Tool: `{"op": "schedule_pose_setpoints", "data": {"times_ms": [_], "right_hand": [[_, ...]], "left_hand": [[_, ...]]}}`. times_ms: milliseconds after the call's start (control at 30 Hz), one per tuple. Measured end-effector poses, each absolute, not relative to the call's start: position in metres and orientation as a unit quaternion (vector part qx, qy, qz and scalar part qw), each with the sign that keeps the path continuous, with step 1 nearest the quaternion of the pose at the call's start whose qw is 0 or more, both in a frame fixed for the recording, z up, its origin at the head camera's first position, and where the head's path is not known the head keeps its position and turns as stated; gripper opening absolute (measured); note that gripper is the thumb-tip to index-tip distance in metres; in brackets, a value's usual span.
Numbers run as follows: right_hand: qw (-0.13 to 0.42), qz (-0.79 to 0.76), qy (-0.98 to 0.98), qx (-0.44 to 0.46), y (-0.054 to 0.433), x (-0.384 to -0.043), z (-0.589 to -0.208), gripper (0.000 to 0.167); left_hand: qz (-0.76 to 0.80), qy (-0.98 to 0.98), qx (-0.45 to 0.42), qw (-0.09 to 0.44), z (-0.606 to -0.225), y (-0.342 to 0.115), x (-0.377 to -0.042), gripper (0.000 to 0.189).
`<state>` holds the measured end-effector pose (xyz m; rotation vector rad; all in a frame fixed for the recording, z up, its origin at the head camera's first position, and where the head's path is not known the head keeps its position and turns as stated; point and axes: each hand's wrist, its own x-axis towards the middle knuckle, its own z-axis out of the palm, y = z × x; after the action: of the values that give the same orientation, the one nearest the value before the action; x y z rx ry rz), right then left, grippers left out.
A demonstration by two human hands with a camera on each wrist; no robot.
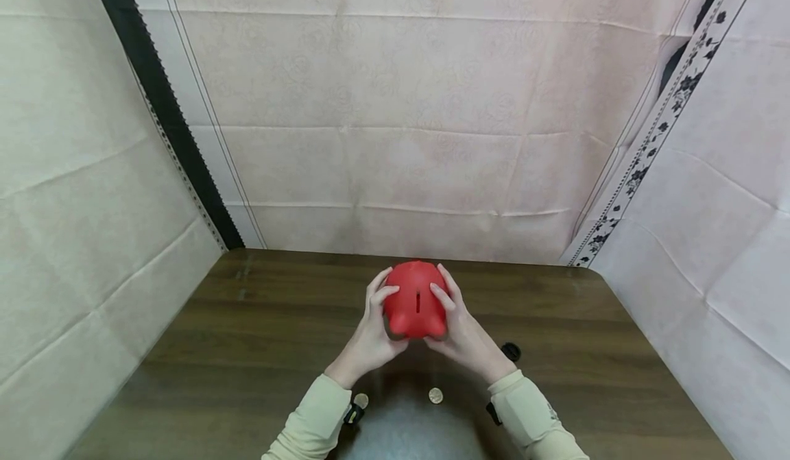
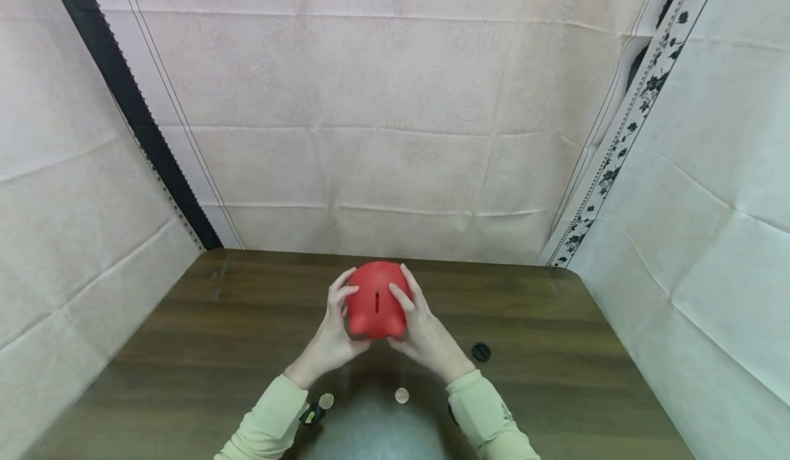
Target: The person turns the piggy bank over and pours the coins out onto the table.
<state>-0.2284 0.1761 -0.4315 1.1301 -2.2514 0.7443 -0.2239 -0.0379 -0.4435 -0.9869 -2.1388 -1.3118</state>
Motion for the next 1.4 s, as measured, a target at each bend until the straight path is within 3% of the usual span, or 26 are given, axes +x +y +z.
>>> {"op": "schedule_pose_setpoints", "data": {"times_ms": [300, 500, 700, 900, 1067, 1267, 1400], "right_hand": [[0.14, 0.384, -0.859, 0.308, 0.18, -0.221, -0.432, 0.115], [0.085, 0.434, -0.875, 0.195, 0.178, -0.217, -0.428, 0.091], [0.024, 0.417, -0.897, 0.142, 0.172, -0.218, -0.427, 0.061], [-0.015, 0.399, -0.91, 0.117, 0.169, -0.219, -0.434, 0.053], [-0.021, 0.402, -0.906, 0.134, 0.171, -0.22, -0.432, 0.061], [0.002, 0.44, -0.868, 0.23, 0.177, -0.225, -0.424, 0.1], [0.054, 0.421, -0.856, 0.296, 0.177, -0.224, -0.423, 0.117]], "left_hand": [[-0.486, -0.802, -0.307, 0.161, -0.441, -0.045, -0.221, 0.1], [-0.517, -0.823, -0.212, 0.102, -0.435, -0.047, -0.219, 0.08], [-0.501, -0.852, -0.141, 0.059, -0.432, -0.043, -0.218, 0.068], [-0.473, -0.874, -0.111, 0.029, -0.437, -0.039, -0.221, 0.072], [-0.502, -0.856, -0.125, 0.011, -0.441, -0.044, -0.222, 0.073], [-0.569, -0.796, -0.209, 0.008, -0.428, -0.05, -0.221, 0.083], [-0.573, -0.773, -0.271, 0.037, -0.425, -0.05, -0.216, 0.095]]}}
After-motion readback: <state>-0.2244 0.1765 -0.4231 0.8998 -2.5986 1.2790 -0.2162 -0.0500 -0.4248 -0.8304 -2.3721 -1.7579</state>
